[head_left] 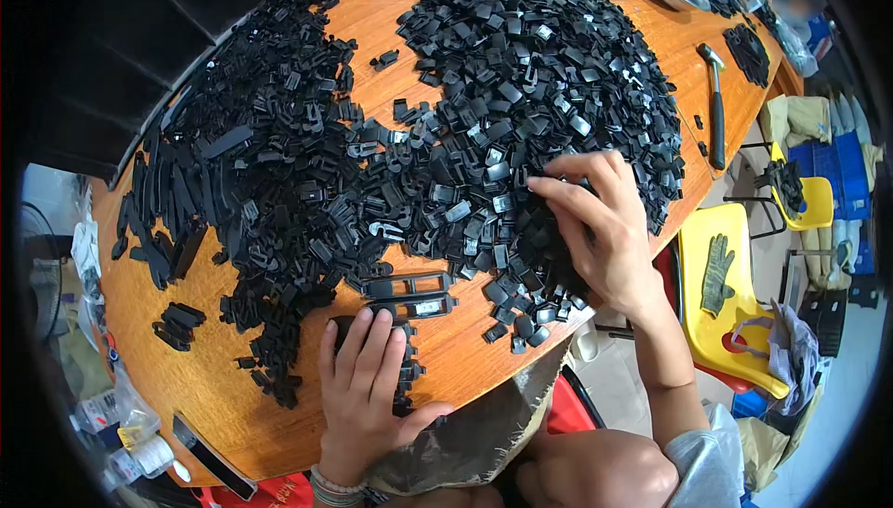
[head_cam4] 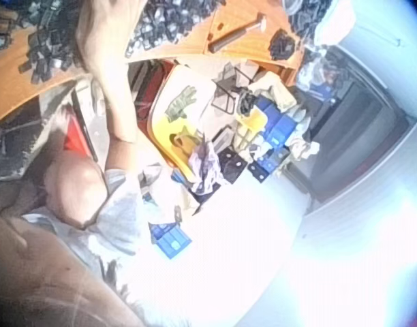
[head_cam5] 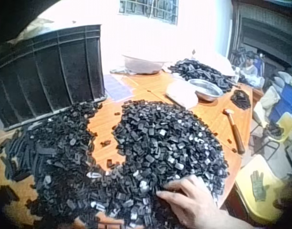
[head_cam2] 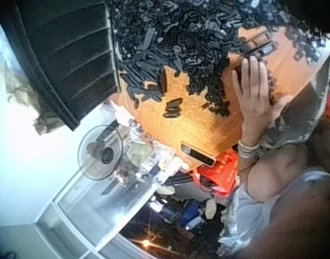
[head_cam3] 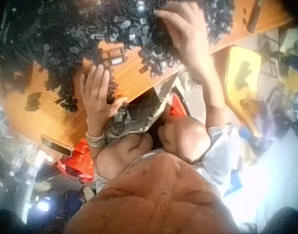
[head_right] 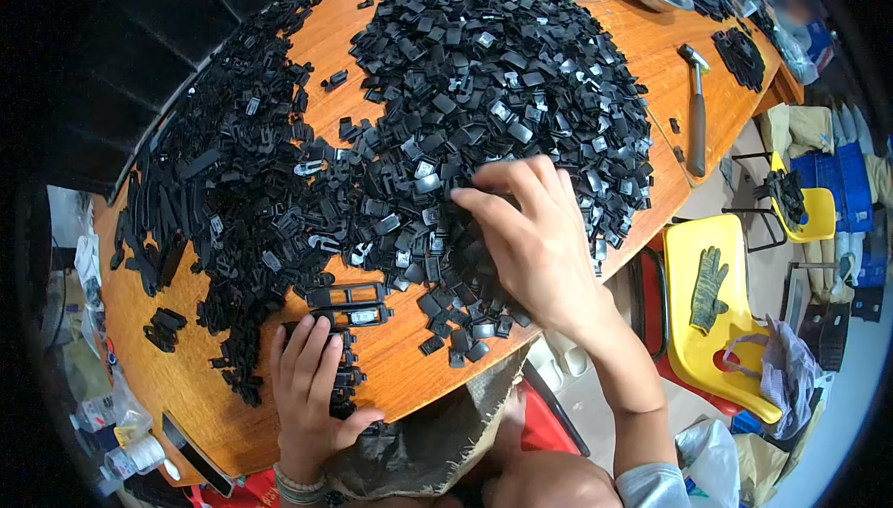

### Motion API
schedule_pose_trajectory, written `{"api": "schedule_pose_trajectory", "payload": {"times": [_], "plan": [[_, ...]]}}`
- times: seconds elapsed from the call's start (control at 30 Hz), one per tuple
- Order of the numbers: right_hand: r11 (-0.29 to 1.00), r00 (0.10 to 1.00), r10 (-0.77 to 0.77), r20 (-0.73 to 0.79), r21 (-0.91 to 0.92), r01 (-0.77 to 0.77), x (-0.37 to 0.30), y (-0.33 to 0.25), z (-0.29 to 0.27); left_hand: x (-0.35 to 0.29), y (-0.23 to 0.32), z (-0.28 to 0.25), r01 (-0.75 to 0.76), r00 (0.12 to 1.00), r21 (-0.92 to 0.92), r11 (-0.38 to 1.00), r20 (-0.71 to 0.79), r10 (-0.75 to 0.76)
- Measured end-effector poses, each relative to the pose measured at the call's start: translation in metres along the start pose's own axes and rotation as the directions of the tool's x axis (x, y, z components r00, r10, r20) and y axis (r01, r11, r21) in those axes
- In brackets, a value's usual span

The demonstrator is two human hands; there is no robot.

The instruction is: The person assembles small black plastic parts into larger units on a wooden table, securing them with a rubber mallet.

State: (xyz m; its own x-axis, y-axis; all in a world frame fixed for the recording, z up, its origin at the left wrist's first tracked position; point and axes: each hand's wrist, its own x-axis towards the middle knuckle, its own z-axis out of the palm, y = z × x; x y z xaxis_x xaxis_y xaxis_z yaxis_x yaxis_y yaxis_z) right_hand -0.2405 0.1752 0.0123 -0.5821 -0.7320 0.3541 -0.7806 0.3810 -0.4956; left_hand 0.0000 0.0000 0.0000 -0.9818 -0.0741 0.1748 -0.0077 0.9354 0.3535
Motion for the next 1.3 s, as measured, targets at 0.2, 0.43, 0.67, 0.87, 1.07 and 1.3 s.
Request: {"api": "schedule_pose_trajectory", "payload": {"times": [0.2, 0.43, 0.67, 0.87, 1.07, 1.3], "plan": [[0.966, 0.984, -0.145, 0.099, -0.201, 0.162, 0.024, -0.001, 0.004, 0.001, -0.003, -0.001, -0.011, 1.0, -0.001, 1.0, -0.018, 0.011], [0.994, 0.968, -0.106, -0.226, -0.05, 0.097, 0.014, 0.011, -0.001, 0.005, 0.0, -0.005, 0.009, 0.999, 0.002, 1.0, 0.041, -0.009], [0.953, 0.956, 0.16, -0.245, 0.29, -0.085, -0.015, -0.019, 0.006, 0.003, -0.003, -0.005, -0.018, 1.0, -0.018, 1.0, -0.009, 0.018], [0.943, 0.988, -0.145, -0.045, 0.296, 0.152, -0.013, -0.061, 0.03, 0.007, 0.001, -0.004, -0.033, 0.999, -0.01, 0.999, -0.039, 0.033], [0.918, 0.952, -0.303, -0.043, 0.255, 0.303, -0.003, -0.066, 0.052, 0.006, -0.001, -0.005, -0.033, 0.999, -0.036, 0.999, -0.033, 0.032], [0.91, 0.932, -0.361, 0.021, 0.228, 0.347, 0.001, -0.064, 0.052, 0.005, -0.002, -0.003, -0.032, 0.999, -0.092, 0.995, -0.038, 0.029]]}}
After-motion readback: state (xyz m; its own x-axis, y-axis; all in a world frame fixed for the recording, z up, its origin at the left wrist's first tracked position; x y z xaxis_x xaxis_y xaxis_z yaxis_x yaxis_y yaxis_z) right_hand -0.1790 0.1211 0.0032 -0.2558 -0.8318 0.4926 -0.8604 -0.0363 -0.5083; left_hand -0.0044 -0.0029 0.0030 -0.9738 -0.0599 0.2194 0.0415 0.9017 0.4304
